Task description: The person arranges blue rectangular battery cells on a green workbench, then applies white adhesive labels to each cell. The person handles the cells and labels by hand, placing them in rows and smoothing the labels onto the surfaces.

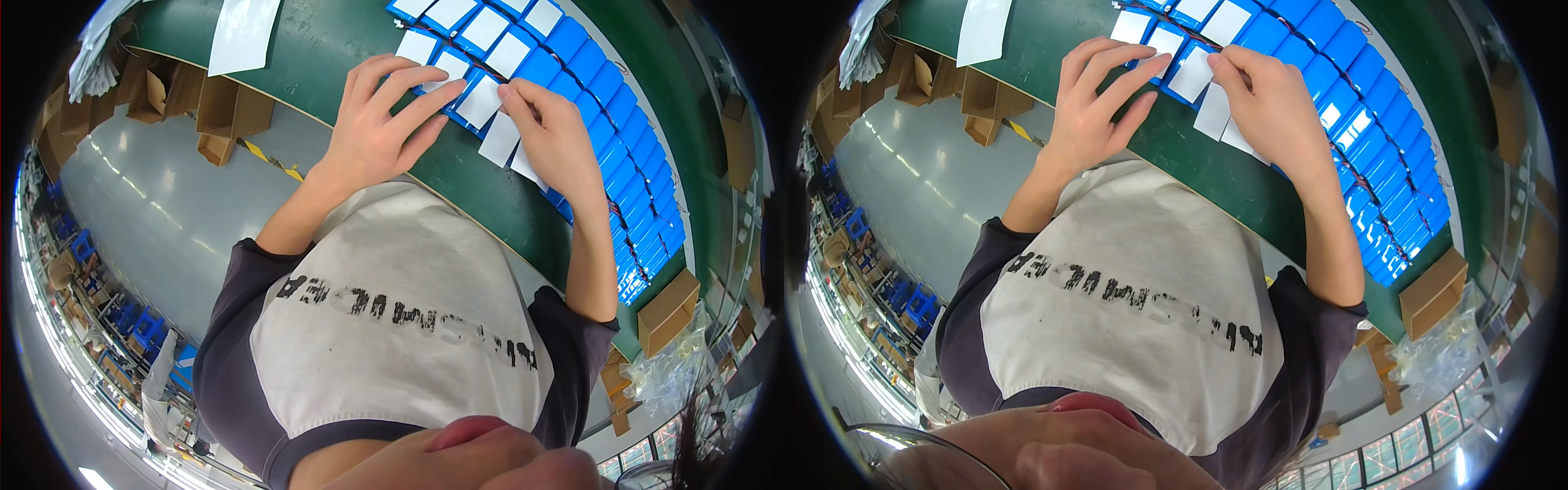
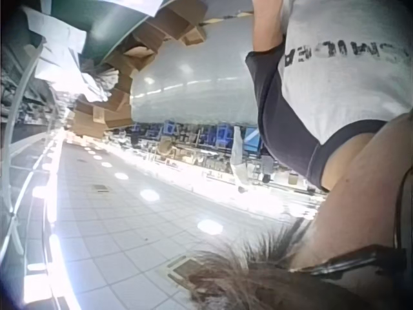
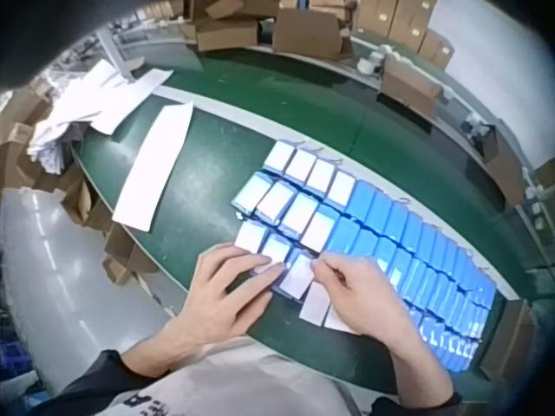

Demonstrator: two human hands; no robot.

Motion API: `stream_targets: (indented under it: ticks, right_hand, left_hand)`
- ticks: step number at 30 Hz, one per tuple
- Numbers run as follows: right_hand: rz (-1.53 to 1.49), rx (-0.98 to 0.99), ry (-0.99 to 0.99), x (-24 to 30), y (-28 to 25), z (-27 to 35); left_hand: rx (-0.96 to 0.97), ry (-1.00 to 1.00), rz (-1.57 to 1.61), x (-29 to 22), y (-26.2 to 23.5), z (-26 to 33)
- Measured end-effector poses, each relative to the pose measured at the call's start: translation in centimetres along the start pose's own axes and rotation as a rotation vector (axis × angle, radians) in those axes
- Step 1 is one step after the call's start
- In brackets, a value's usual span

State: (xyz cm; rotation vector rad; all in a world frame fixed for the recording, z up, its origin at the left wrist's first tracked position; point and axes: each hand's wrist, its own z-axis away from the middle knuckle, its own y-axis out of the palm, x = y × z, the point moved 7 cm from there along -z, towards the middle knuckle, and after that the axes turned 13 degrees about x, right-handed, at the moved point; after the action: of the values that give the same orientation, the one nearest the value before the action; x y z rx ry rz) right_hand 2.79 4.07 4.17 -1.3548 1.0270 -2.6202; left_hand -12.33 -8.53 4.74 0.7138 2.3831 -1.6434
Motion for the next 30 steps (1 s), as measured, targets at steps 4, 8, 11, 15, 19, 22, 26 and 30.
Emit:
stream_targets:
  ticks: [4,8,11,15,19,22,26,30]
  right_hand:
    - [0.076,-0.008,-0.040,0.3,0.4,-0.5]
    - [0.138,-0.017,-0.049,0.6,0.8,-0.8]
    - [0.149,-0.033,-0.072,0.7,0.6,-1.0]
    - [0.151,-0.050,-0.079,0.7,0.7,-0.9]
    - [0.253,-0.046,-0.063,0.6,1.1,-1.0]
    - [0.250,-0.036,-0.035,0.8,0.9,-1.1]
    - [0.232,-0.042,-0.023,0.8,-0.6,-0.7]
    - [0.164,-0.219,-0.008,0.3,-5.3,1.9]
  left_hand:
    - [0.014,-0.014,0.025,-0.2,0.4,0.1]
    - [0.008,0.032,-0.012,-0.6,0.9,0.1]
    - [-0.021,0.039,-0.008,-0.4,0.7,0.2]
    - [-0.031,0.031,0.008,-0.1,0.5,0.3]
    - [0.038,0.017,-0.061,-0.8,1.0,0.2]
    - [0.103,0.026,-0.150,-1.3,1.2,-0.3]
    - [0.249,0.020,-0.229,-1.9,2.1,-0.8]
    - [0.312,-0.013,-0.254,-2.1,2.8,-0.6]
